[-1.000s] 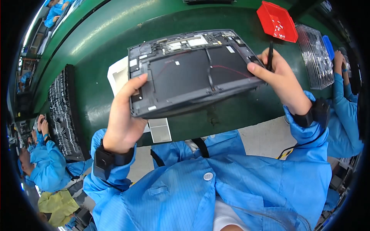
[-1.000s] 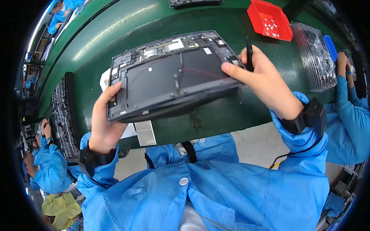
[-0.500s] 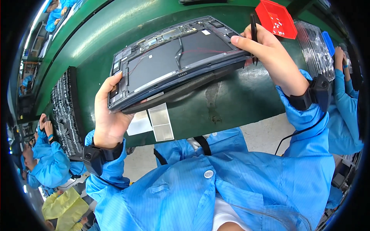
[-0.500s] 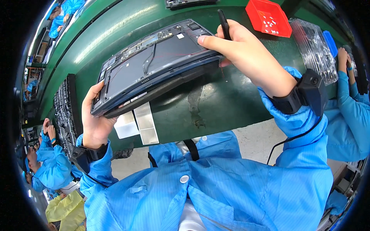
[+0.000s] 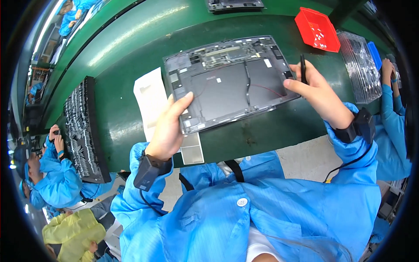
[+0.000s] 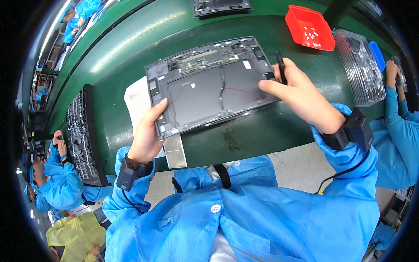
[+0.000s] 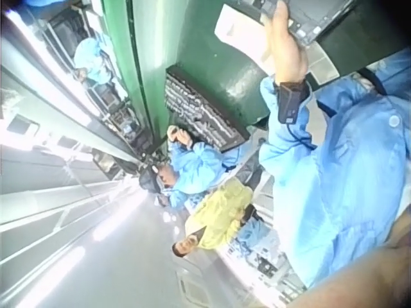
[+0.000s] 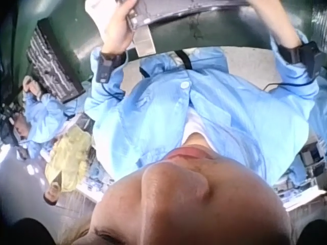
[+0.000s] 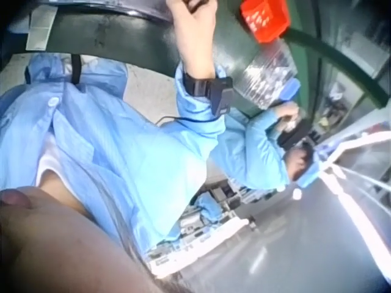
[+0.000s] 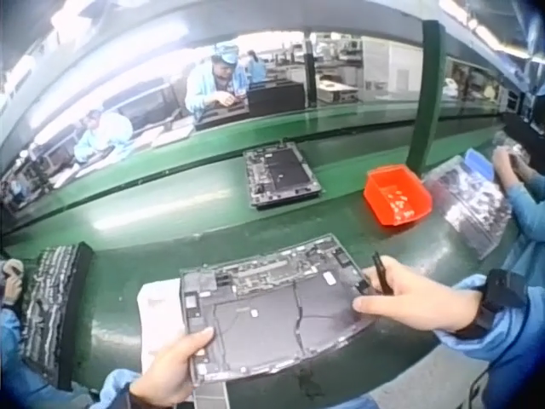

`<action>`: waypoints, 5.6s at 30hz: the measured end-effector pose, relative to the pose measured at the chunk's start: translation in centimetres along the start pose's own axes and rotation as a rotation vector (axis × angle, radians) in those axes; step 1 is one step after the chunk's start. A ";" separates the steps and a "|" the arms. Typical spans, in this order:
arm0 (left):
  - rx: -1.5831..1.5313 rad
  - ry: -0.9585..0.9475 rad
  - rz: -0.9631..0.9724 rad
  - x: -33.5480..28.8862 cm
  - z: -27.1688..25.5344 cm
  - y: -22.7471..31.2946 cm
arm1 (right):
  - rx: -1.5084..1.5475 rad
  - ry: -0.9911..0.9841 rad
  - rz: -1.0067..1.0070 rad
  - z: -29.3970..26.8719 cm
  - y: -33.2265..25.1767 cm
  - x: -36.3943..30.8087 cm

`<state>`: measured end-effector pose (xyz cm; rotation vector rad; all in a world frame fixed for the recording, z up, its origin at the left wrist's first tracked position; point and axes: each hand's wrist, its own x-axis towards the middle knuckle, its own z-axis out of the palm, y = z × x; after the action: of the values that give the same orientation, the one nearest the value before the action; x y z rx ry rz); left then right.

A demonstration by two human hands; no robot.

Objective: Assembling the internal components of tablet computers and applying adhesive strips on an assembly line.

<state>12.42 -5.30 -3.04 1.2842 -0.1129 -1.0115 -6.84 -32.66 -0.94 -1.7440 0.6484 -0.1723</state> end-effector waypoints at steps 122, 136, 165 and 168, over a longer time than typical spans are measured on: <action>0.358 0.116 0.062 32.3 -0.3 15.1 | 0.635 -0.178 0.274 -0.9 0.4 36.6; 0.269 0.233 0.153 7.0 -8.1 15.3 | 0.046 -0.218 -0.125 -0.2 -8.6 13.6; 0.171 0.577 0.266 -11.5 -15.5 -1.5 | 0.183 0.343 0.040 -0.2 8.9 -2.5; 0.144 0.593 0.289 -12.1 -14.6 -2.1 | 0.244 0.341 0.049 -0.4 9.0 -2.6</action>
<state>12.63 13.74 -4.31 1.5983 0.0855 -0.3557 -12.14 -32.93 -8.69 -1.4737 0.8783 -0.5020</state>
